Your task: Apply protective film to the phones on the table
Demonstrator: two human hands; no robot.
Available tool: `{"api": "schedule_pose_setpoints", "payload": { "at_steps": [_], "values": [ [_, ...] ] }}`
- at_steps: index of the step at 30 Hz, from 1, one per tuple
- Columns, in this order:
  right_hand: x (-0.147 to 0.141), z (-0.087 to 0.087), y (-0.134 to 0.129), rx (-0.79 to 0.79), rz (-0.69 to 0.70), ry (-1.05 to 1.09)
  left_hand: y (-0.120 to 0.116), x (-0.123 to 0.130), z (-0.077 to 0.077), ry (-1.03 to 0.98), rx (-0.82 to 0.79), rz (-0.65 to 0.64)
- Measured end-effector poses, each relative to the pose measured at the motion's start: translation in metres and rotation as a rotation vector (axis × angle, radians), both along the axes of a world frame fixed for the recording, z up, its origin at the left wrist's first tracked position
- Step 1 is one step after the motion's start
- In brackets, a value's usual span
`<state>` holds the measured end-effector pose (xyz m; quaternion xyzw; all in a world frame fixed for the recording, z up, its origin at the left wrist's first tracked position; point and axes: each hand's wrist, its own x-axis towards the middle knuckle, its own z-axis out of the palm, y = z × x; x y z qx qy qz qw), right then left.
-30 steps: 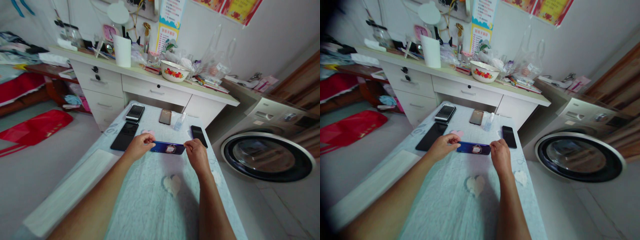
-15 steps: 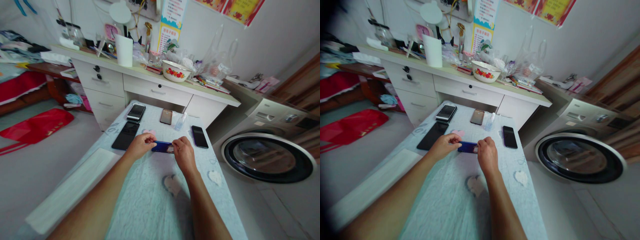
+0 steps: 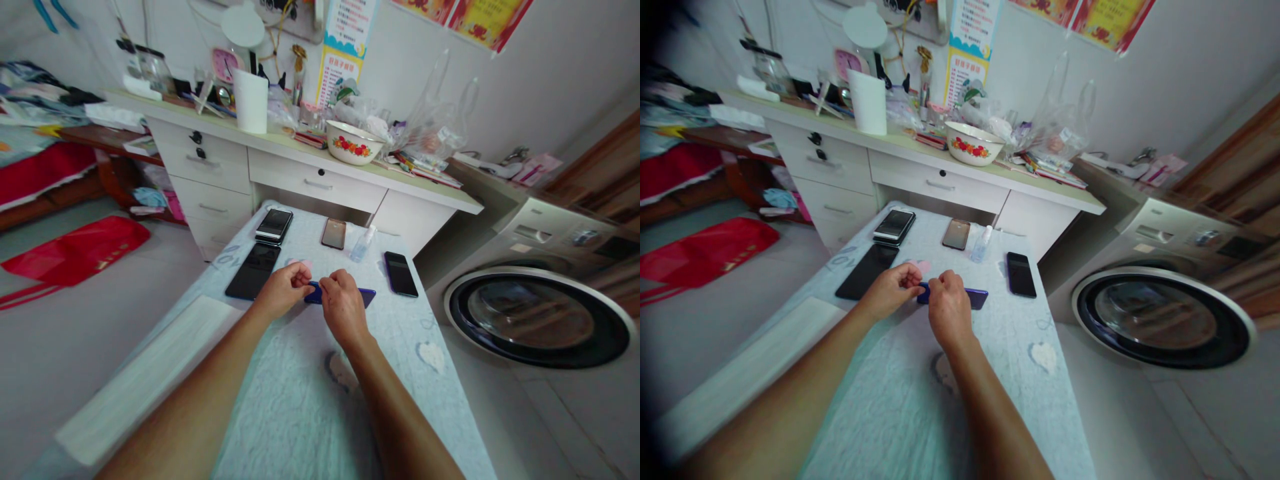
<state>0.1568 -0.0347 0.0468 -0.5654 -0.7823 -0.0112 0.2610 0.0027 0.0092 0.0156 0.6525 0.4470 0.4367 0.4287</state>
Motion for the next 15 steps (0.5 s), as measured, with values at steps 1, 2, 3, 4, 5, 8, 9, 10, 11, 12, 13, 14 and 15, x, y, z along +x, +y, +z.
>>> {"api": "schedule_pose_setpoints", "payload": {
  "at_steps": [1,2,3,4,5,8,9,10,11,12,13,14,15],
  "values": [
    [-0.002,0.000,0.000,-0.002,0.004,-0.009,0.000,0.000,0.000,-0.004,-0.002,-0.001],
    [-0.003,0.000,0.001,-0.005,0.007,-0.015,0.000,-0.001,-0.001,0.001,-0.005,-0.007],
    [-0.005,0.000,0.001,-0.008,0.010,-0.020,0.000,-0.001,-0.001,0.012,-0.005,-0.013],
    [-0.007,0.000,0.001,-0.010,0.012,-0.023,0.001,-0.001,-0.002,0.027,-0.004,-0.016],
    [-0.009,0.000,0.002,-0.012,0.017,-0.024,0.001,-0.002,-0.002,0.040,0.000,-0.018],
    [-0.014,-0.001,0.003,-0.016,0.027,-0.023,0.001,-0.003,-0.003,0.053,0.010,-0.023],
    [-0.014,-0.001,0.003,-0.017,0.029,-0.025,0.001,-0.003,-0.003,0.052,0.010,-0.026],
    [-0.015,-0.001,0.003,-0.016,0.028,-0.026,0.001,-0.004,-0.003,0.052,0.009,-0.029],
    [-0.014,-0.001,0.003,-0.016,0.027,-0.028,0.001,-0.004,-0.002,0.054,0.010,-0.032],
    [-0.013,-0.001,0.003,-0.017,0.024,-0.028,0.001,-0.004,-0.002,0.058,0.012,-0.032],
    [-0.012,-0.001,0.002,-0.020,0.022,-0.025,0.001,-0.004,-0.002,0.064,0.016,-0.032],
    [-0.010,0.000,0.002,-0.023,0.021,-0.019,0.001,-0.004,-0.003,0.069,0.020,-0.030],
    [-0.007,0.001,0.002,-0.027,0.021,-0.013,0.001,-0.003,-0.003,0.073,0.023,-0.029]
  ]
}}
